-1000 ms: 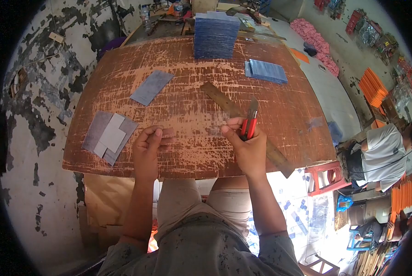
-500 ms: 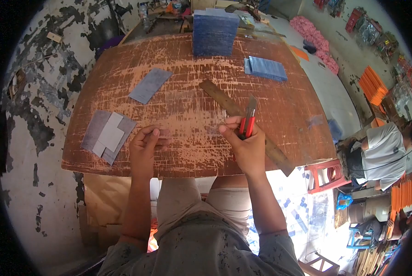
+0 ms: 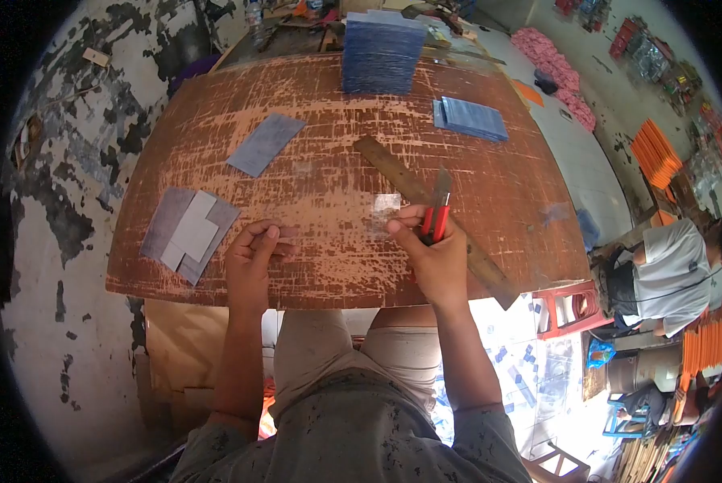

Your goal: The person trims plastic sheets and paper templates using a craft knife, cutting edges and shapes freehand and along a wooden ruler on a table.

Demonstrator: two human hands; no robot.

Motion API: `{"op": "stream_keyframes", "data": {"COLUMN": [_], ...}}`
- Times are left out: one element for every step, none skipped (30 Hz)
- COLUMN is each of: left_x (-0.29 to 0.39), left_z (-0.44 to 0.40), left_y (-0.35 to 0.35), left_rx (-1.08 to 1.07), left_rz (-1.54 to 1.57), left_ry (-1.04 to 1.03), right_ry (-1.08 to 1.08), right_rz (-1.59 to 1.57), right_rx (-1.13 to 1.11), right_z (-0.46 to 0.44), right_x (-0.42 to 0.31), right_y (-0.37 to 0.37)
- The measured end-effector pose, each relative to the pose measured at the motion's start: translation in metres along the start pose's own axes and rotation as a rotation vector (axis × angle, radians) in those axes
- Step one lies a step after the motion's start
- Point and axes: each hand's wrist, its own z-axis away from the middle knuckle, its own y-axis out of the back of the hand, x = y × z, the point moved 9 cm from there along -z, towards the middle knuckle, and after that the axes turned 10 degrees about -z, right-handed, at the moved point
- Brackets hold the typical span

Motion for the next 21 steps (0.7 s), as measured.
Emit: {"op": "stream_keyframes", "data": {"left_x": [0.0004,0.0014,0.0027,0.0038,0.0042,0.0039,0.0037,0.0034,0.0031,0.0029,0.0031,0.0033,0.0033,0.0037,0.0040,0.0043,0.0047,0.0052,0.0055,0.0066,0.0073], "left_z": [0.0005,0.0007,0.0011,0.0016,0.0020,0.0021,0.0020,0.0020,0.0020,0.0018,0.0015,0.0013,0.0012,0.0011,0.0011,0.0011,0.0011,0.0010,0.0008,0.0007,0.0004], "left_y": [0.0004,-0.0003,-0.0011,-0.0012,-0.0018,-0.0019,-0.0016,-0.0014,-0.0012,-0.0008,-0.0008,-0.0010,-0.0011,-0.0012,-0.0013,-0.0016,-0.0016,-0.0014,-0.0012,-0.0006,0.0000], "left_rx": [0.003,-0.004,-0.012,-0.009,-0.007,-0.005,-0.004,-0.006,-0.007,-0.006,-0.009,-0.012,-0.012,-0.010,-0.008,-0.008,-0.004,0.001,0.001,0.006,0.010], "left_rz": [0.000,0.005,0.011,0.010,-0.001,-0.013,-0.012,-0.013,-0.014,-0.014,-0.015,-0.016,-0.015,-0.018,-0.021,-0.021,-0.030,-0.038,-0.038,-0.051,-0.064], "left_ry": [0.001,-0.006,-0.013,-0.012,-0.004,0.005,0.006,0.006,0.006,0.007,0.005,0.003,0.003,0.001,-0.001,-0.001,-0.003,-0.006,-0.006,-0.012,-0.019], "right_ry": [-0.014,-0.028,-0.029,-0.032,-0.034,-0.034,-0.044,-0.053,-0.054,-0.051,-0.049,-0.049,-0.042,-0.036,-0.036,-0.045,-0.055,-0.054,-0.036,-0.019,-0.019], "right_rz": [-0.011,-0.022,-0.023,-0.022,-0.021,-0.020,-0.026,-0.031,-0.030,-0.030,-0.029,-0.029,-0.030,-0.030,-0.030,-0.020,-0.010,-0.009,-0.008,-0.007,-0.006], "right_rx": [0.003,0.006,0.003,0.007,0.013,0.011,0.016,0.021,0.020,0.021,0.023,0.023,0.023,0.023,0.023,0.028,0.033,0.033,0.024,0.015,0.015], "right_z": [0.0001,0.0002,-0.0001,-0.0006,-0.0010,-0.0011,-0.0010,-0.0008,-0.0008,-0.0009,-0.0011,-0.0014,-0.0016,-0.0018,-0.0019,-0.0020,-0.0022,-0.0024,-0.0028,-0.0029,-0.0029], "right_x": [0.0004,0.0014,0.0022,0.0034,0.0042,0.0038,0.0038,0.0042,0.0044,0.0047,0.0049,0.0058,0.0062,0.0062,0.0060,0.0064,0.0069,0.0072,0.0062,0.0050,0.0051], "right_y": [0.0001,0.0002,0.0006,0.0021,0.0031,0.0026,0.0026,0.0029,0.0031,0.0035,0.0040,0.0044,0.0050,0.0055,0.0060,0.0068,0.0075,0.0077,0.0072,0.0066,0.0065]}}
